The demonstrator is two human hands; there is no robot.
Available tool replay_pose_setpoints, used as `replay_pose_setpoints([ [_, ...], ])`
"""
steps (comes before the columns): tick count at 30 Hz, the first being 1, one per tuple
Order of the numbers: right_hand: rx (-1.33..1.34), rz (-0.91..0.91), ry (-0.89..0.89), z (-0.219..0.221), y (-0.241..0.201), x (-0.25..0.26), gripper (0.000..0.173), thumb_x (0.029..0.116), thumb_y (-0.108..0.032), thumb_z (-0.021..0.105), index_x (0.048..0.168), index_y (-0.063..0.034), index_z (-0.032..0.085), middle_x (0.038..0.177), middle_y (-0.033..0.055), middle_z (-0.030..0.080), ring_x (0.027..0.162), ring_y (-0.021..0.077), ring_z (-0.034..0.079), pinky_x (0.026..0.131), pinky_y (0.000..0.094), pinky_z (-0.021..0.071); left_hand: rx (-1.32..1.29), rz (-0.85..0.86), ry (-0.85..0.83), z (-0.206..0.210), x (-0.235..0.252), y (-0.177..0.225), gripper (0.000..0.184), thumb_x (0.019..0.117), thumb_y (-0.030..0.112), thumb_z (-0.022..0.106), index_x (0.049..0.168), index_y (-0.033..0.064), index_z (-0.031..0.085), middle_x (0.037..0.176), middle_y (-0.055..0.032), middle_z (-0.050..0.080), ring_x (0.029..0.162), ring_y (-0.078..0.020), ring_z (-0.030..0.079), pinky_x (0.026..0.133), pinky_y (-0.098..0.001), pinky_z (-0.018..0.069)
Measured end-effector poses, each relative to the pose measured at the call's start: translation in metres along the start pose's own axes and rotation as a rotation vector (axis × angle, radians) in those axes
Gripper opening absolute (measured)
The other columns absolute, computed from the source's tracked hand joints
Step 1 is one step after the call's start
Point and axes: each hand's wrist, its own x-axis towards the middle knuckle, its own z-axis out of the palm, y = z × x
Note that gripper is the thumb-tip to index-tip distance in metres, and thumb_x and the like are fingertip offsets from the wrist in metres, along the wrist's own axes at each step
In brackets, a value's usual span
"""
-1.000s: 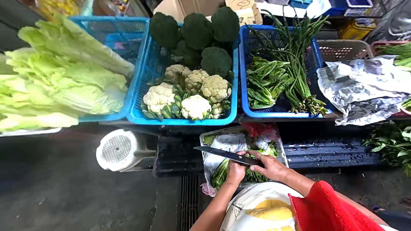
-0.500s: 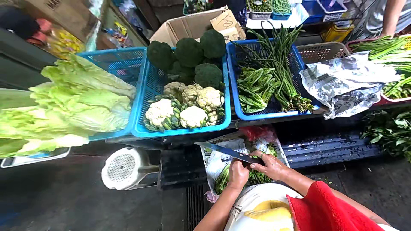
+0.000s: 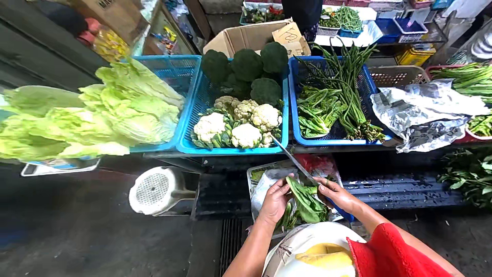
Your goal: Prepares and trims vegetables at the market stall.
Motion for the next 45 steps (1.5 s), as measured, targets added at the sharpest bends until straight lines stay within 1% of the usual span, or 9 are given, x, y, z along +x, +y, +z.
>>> replay_pose_setpoints([
  [5,0.053,-0.051,0.026,-0.007,0.004,-0.003,0.058,0.1004,-0.048,0.054,0.146,-0.0119,0.052,0.081,-0.0034,0.058,0.058,0.0061,0.052,0.051,0.0213,0.0457,-0.119,-0.002,0.047,0.006,0.0,0.004,0.037,0.1053,0.009,0.033,0.133,0.0,0.055,0.113,-0.0151,0.071,0.099,-0.0229,0.071,0.085,-0.039,0.0608],
  [8,0.026,-0.028,0.109,-0.006,-0.001,-0.005,0.044,0.0964,-0.031,0.066,0.134,-0.0077,0.06,0.079,-0.003,0.059,0.055,0.0048,0.05,0.049,0.0214,0.0444,-0.088,-0.011,0.064,0.016,0.002,0.005,0.034,0.1052,0.007,0.034,0.128,-0.0008,0.058,0.111,-0.0143,0.072,0.097,-0.0215,0.072,0.084,-0.0376,0.0608],
  [18,0.025,-0.099,0.234,-0.023,0.002,-0.018,0.026,0.0996,-0.017,0.061,0.122,-0.0044,0.065,0.078,-0.0014,0.061,0.052,0.0044,0.049,0.047,0.0208,0.0435,0.008,-0.011,0.037,0.06,0.027,0.024,0.03,0.1057,0.006,0.04,0.128,-0.0014,0.058,0.109,-0.0142,0.072,0.094,-0.0214,0.072,0.08,-0.0381,0.0618],
  [23,0.047,-0.123,0.256,-0.033,-0.009,-0.016,0.018,0.0971,-0.016,0.067,0.111,-0.0041,0.067,0.077,-0.0011,0.063,0.052,0.0041,0.05,0.048,0.0207,0.0438,0.202,-0.042,-0.015,0.093,0.044,0.018,0.027,0.1038,0.003,0.044,0.127,-0.0018,0.058,0.113,-0.0149,0.07,0.098,-0.0245,0.071,0.083,-0.0418,0.061],
  [30,-0.094,-0.136,0.21,-0.057,-0.001,-0.02,0.014,0.097,-0.015,0.063,0.105,-0.0029,0.065,0.084,0.0001,0.062,0.06,0.0038,0.053,0.055,0.0224,0.0467,0.445,0.011,-0.074,0.108,0.059,-0.002,0.026,0.0958,-0.002,0.06,0.122,-0.0037,0.061,0.111,-0.0115,0.07,0.101,-0.0185,0.068,0.089,-0.0349,0.0583],
  [35,-0.074,-0.143,0.166,-0.076,0.014,-0.029,0.013,0.097,-0.014,0.06,0.104,-0.0038,0.064,0.083,-0.0012,0.062,0.06,0.003,0.054,0.055,0.0213,0.0477,0.704,-0.07,-0.118,0.103,0.067,0.012,0.02,0.095,-0.001,0.061,0.115,-0.0018,0.065,0.105,-0.0077,0.071,0.094,-0.0125,0.068,0.088,-0.0301,0.0575],
  [38,-0.128,-0.151,0.19,-0.089,0.026,-0.029,0.012,0.0945,-0.015,0.064,0.101,-0.0047,0.066,0.085,-0.0016,0.064,0.066,0.0023,0.057,0.059,0.0212,0.0498,1.083,-0.017,-0.096,0.098,0.075,0.047,0.025,0.0971,0.005,0.059,0.121,-0.0012,0.066,0.112,-0.0115,0.07,0.1,-0.0153,0.068,0.092,-0.0343,0.056],
  [41,-0.143,-0.193,0.184,-0.093,0.038,-0.027,0.03,0.0921,-0.021,0.072,0.114,-0.0018,0.068,0.09,0.0003,0.067,0.075,0.0034,0.06,0.07,0.023,0.0525,1.391,0.062,0.125,0.099,0.087,0.094,0.032,0.1031,0.015,0.057,0.133,0.0046,0.064,0.121,-0.0197,0.068,0.109,-0.0328,0.067,0.098,-0.055,0.052],
  [45,-0.104,-0.306,0.245,-0.088,0.034,-0.028,0.055,0.0918,-0.019,0.067,0.141,0.001,0.055,0.096,0.0019,0.071,0.071,0.0024,0.061,0.063,0.0223,0.053,1.528,0.353,0.258,0.124,0.109,0.121,0.034,0.1041,0.017,0.058,0.135,0.0064,0.063,0.13,-0.0196,0.064,0.116,-0.037,0.064,0.099,-0.061,0.0494],
])
